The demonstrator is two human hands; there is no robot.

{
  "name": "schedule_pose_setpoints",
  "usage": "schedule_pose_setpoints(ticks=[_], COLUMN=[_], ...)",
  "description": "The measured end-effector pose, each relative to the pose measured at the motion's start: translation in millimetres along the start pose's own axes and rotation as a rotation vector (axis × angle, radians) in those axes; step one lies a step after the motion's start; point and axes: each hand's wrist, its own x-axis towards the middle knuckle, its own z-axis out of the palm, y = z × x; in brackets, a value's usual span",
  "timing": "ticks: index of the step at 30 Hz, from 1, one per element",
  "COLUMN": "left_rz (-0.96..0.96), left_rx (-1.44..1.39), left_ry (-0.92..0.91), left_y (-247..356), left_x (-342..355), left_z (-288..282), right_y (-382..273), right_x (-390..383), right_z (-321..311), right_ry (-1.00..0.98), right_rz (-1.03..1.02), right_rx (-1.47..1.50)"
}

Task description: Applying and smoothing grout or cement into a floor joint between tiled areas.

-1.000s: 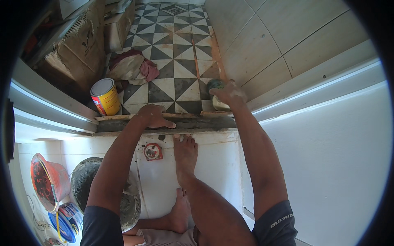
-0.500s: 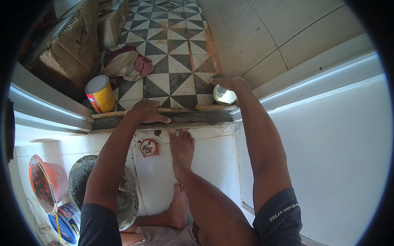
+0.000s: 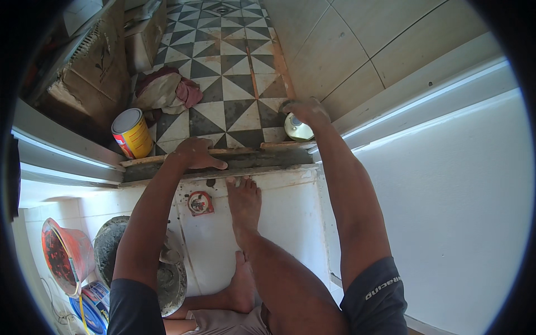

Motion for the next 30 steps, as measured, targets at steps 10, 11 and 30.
schedule_pose_setpoints(ticks=[10,11,30], left_rz=[-0.011,0.006,0.035], left_rx=[0.011,0.004,0.006], left_ry=[-0.004,0.025,0.054], left_y=[6.8,6.6,4.5], left_x=[-3.6,-3.6,1.4], left_z=[-2.9,-2.0,0.7], right_y=[-13.9,-13.4,-3.5], right_x=[-8.9,-6.8,4.1], right_z=[12.1,8.5,35.0], right_ry=[0.098,0.014,0.179], right_rz=[-0.012,-0.001,0.086], right_rx=[-0.262,-0.265,0.116])
